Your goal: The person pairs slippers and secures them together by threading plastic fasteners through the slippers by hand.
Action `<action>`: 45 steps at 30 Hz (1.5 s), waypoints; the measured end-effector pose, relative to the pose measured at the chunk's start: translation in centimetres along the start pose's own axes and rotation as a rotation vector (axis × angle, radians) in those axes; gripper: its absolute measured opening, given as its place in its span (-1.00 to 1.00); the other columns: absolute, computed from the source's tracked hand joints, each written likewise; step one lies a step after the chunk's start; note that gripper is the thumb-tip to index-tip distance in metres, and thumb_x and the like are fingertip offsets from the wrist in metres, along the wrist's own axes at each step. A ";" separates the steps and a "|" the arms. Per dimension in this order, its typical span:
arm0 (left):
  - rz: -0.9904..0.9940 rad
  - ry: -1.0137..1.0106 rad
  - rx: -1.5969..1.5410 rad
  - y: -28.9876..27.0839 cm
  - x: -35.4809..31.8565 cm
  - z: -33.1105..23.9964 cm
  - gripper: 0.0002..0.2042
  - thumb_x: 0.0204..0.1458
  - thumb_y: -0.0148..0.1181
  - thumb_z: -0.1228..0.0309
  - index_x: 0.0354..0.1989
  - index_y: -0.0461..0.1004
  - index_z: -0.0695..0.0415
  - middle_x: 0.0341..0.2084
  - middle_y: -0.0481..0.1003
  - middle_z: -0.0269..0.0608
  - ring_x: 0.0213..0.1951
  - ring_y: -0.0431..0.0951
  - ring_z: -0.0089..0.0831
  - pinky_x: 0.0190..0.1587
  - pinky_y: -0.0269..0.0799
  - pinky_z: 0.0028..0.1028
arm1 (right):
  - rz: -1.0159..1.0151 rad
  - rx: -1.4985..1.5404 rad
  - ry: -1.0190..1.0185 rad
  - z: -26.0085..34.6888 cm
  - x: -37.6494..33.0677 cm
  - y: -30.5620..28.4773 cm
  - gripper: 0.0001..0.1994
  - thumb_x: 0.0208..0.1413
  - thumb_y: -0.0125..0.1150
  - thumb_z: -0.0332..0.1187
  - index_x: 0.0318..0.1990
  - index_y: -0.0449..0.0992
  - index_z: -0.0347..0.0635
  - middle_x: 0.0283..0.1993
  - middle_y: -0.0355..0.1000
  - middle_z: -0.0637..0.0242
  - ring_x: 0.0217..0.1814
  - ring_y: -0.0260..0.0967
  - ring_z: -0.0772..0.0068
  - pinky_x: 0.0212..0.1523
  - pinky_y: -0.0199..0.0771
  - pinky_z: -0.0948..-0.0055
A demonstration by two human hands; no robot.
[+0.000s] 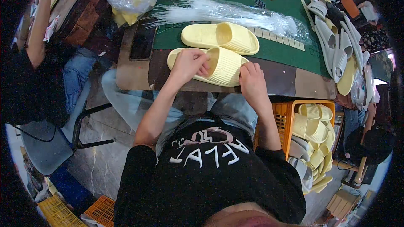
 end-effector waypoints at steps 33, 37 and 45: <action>-0.510 0.270 0.885 -3.9 2.8 -7.4 -0.86 -0.07 0.13 0.34 -0.45 0.58 0.09 -0.53 0.51 0.03 -0.43 0.54 -0.07 -0.35 0.44 -0.19 | -0.281 1.100 0.673 -14.4 2.6 2.1 -0.80 0.12 0.06 -0.36 -0.26 0.49 -0.34 -0.53 0.40 0.39 -0.51 0.32 0.62 -0.45 0.36 0.61; -0.327 0.285 1.052 -1.3 5.8 -6.6 -0.86 -0.12 0.16 0.33 -0.41 0.60 0.02 -0.51 0.53 -0.08 -0.41 0.54 -0.12 -0.33 0.45 -0.25 | -0.184 0.715 0.615 -13.3 4.5 0.9 -0.77 0.03 0.10 -0.37 -0.29 0.54 -0.40 -0.59 0.48 0.31 -0.56 0.40 0.58 -0.49 0.37 0.59; 0.219 0.381 0.781 5.9 12.2 -2.8 -0.78 -0.19 0.11 0.60 -0.31 0.55 0.23 -0.44 0.55 0.00 -0.39 0.54 -0.36 -0.27 0.40 -0.47 | 0.013 0.895 0.502 -12.8 6.0 2.9 -0.78 0.08 0.13 -0.40 -0.25 0.51 -0.44 -0.59 0.43 0.37 -0.58 0.33 0.64 -0.54 0.30 0.66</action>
Point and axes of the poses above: each hand's wrist, its own x-axis towards the middle knuckle, its own y-axis out of the palm, z = x × y, the point moved 10 cm from there along x, towards the middle knuckle
